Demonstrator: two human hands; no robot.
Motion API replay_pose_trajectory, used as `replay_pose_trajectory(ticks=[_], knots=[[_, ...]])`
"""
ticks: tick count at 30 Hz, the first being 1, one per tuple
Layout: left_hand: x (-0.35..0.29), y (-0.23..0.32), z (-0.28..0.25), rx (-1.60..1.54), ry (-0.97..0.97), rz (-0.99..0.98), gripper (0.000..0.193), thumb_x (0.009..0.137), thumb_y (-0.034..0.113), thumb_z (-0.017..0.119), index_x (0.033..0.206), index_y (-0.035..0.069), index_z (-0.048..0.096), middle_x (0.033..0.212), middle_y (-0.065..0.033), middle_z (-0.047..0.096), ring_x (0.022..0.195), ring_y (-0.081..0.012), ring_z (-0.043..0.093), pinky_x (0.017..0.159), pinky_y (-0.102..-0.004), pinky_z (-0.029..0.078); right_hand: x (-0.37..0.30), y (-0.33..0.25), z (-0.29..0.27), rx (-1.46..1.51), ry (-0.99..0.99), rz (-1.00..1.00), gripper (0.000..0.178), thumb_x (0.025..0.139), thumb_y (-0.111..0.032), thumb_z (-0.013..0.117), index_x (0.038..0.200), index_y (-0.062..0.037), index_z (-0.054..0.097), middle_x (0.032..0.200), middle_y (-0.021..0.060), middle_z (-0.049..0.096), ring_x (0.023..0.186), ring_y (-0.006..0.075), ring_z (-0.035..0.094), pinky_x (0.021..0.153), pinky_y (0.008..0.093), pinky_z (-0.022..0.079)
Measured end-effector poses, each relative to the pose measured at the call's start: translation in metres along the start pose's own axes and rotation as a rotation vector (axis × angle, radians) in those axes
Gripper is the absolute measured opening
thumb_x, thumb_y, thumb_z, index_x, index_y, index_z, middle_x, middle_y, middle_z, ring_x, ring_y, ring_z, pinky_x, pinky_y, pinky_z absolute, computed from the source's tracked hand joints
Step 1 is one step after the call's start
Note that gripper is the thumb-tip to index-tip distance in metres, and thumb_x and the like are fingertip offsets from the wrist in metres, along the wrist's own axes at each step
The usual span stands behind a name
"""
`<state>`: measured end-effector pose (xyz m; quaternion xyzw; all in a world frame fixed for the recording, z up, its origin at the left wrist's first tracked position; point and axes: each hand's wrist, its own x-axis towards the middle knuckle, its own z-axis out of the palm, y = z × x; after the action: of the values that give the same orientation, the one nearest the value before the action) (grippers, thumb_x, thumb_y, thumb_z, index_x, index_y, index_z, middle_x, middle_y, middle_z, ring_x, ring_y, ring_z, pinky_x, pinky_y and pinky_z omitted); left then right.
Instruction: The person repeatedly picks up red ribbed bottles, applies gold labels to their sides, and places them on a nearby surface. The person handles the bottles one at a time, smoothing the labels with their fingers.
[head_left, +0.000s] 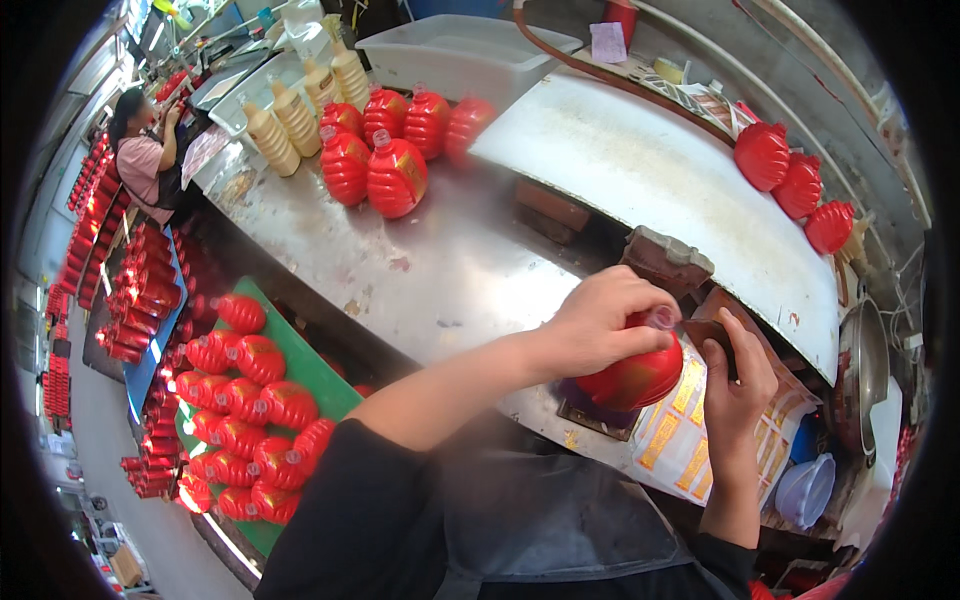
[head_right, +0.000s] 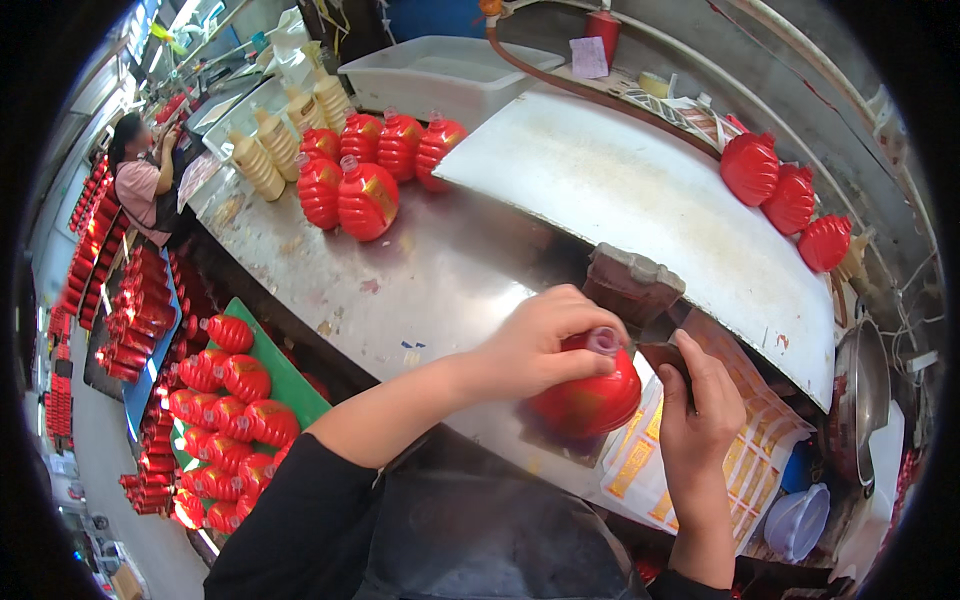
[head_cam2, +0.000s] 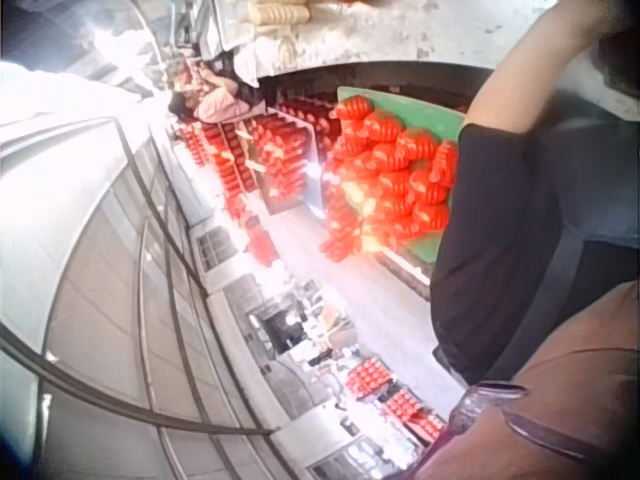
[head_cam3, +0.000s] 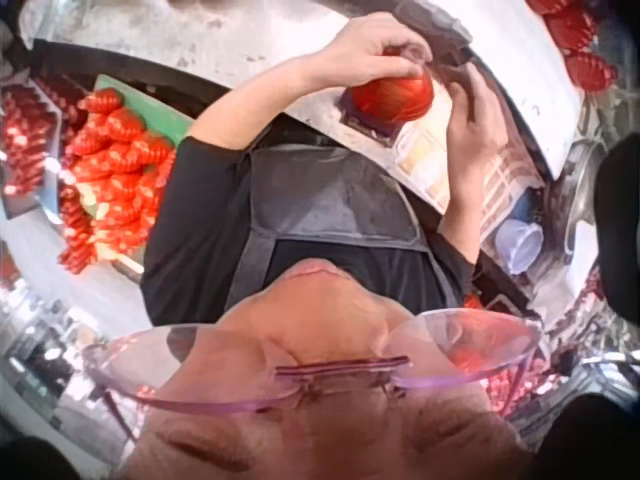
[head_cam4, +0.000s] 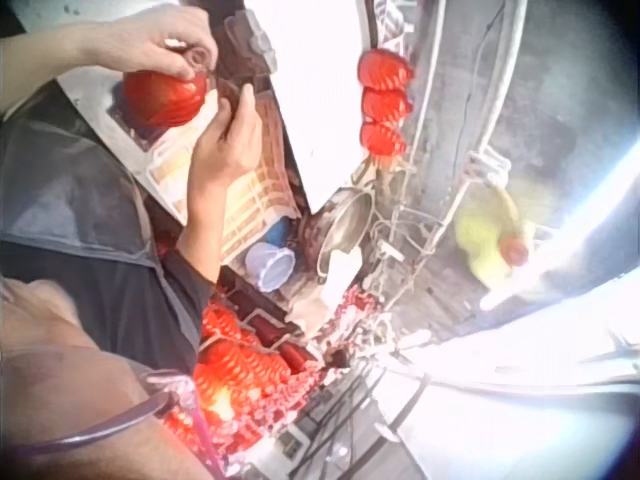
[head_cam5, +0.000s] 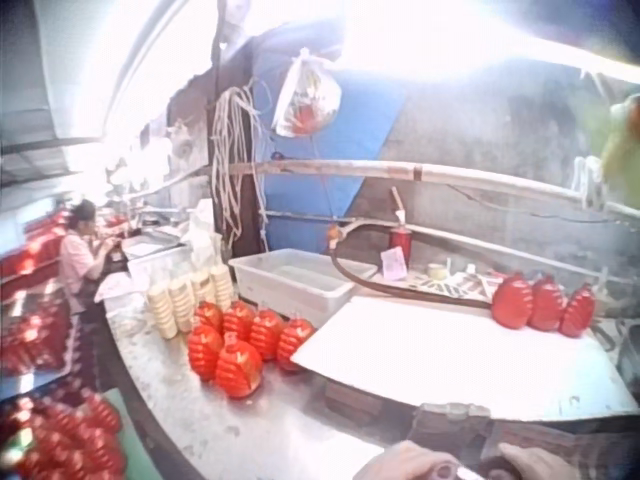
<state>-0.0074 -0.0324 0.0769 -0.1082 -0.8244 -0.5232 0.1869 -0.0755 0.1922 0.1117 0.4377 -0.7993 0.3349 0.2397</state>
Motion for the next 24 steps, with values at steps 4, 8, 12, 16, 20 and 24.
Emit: replay_pose_trajectory(ticks=[4, 8, 12, 16, 20, 24], knots=[[-0.021, -0.01, -0.042, 0.038, 0.198, -0.064, 0.03, 0.088, 0.01, 0.075, 0.117, 0.005, 0.075, 0.112, -0.0084, 0.073, 0.105, -0.0224, 0.067, 0.097, -0.0375, 0.053, 0.009, 0.043, -0.012, 0.204, 0.03, 0.327, 0.024, 0.094, 0.002, 0.067, 0.119, 0.0029, 0.07, 0.111, 0.0112, 0.074, 0.107, 0.0181, 0.069, 0.098, 0.0308, 0.052], [-0.031, -0.037, -0.087, 0.078, 0.537, -0.253, 0.023, 0.094, 0.005, 0.073, 0.117, 0.001, 0.074, 0.109, -0.0092, 0.07, 0.098, -0.0186, 0.066, 0.092, -0.0335, 0.054, 0.047, 0.113, -0.032, 0.651, -0.028, 0.745, 0.018, 0.098, -0.011, 0.063, 0.112, -0.0029, 0.071, 0.102, 0.0039, 0.069, 0.095, 0.0106, 0.062, 0.087, 0.0287, 0.051], [-0.03, -0.087, -0.123, 0.402, 0.767, -0.278, 0.021, 0.091, 0.006, 0.077, 0.111, 0.001, 0.075, 0.099, -0.0086, 0.067, 0.09, -0.0184, 0.064, 0.085, -0.033, 0.053, 0.084, 0.189, -0.048, 0.372, -0.057, 0.846, 0.027, 0.099, -0.029, 0.066, 0.095, -0.0033, 0.074, 0.08, -0.001, 0.064, 0.076, 0.0085, 0.057, 0.071, 0.027, 0.047], [-0.03, -0.131, -0.154, 0.489, 0.906, -0.37, 0.025, 0.093, 0.01, 0.078, 0.117, 0.001, 0.075, 0.105, -0.0089, 0.068, 0.095, -0.0193, 0.067, 0.09, -0.0348, 0.055, 0.129, 0.256, -0.045, -0.13, -0.096, 0.668, 0.037, 0.095, -0.038, 0.07, 0.098, -0.0018, 0.077, 0.083, 0.0094, 0.072, 0.077, 0.0174, 0.067, 0.071, 0.035, 0.052], [-0.027, -0.146, -0.164, 0.335, 0.969, -0.386, 0.029, 0.099, 0.009, 0.074, 0.126, 0.0, 0.071, 0.11, -0.0077, 0.069, 0.103, -0.0166, 0.067, 0.095, -0.0322, 0.054, 0.177, 0.294, -0.018, -0.559, -0.068, 0.49, 0.048, 0.091, -0.037, 0.071, 0.125, -0.0037, 0.071, 0.109, 0.0216, 0.076, 0.104, 0.0389, 0.073, 0.089, 0.0476, 0.058], [-0.024, -0.14, -0.16, 0.361, 0.99, -0.417, 0.031, 0.103, 0.008, 0.066, 0.134, -0.001, 0.066, 0.131, -0.011, 0.065, 0.119, -0.0199, 0.063, 0.104, -0.0343, 0.051, 0.235, 0.316, 0.021, -0.629, -0.165, 0.488, 0.059, 0.09, -0.039, 0.073, 0.137, -0.004, 0.06, 0.121, 0.0239, 0.072, 0.115, 0.0396, 0.069, 0.096, 0.0487, 0.057]])
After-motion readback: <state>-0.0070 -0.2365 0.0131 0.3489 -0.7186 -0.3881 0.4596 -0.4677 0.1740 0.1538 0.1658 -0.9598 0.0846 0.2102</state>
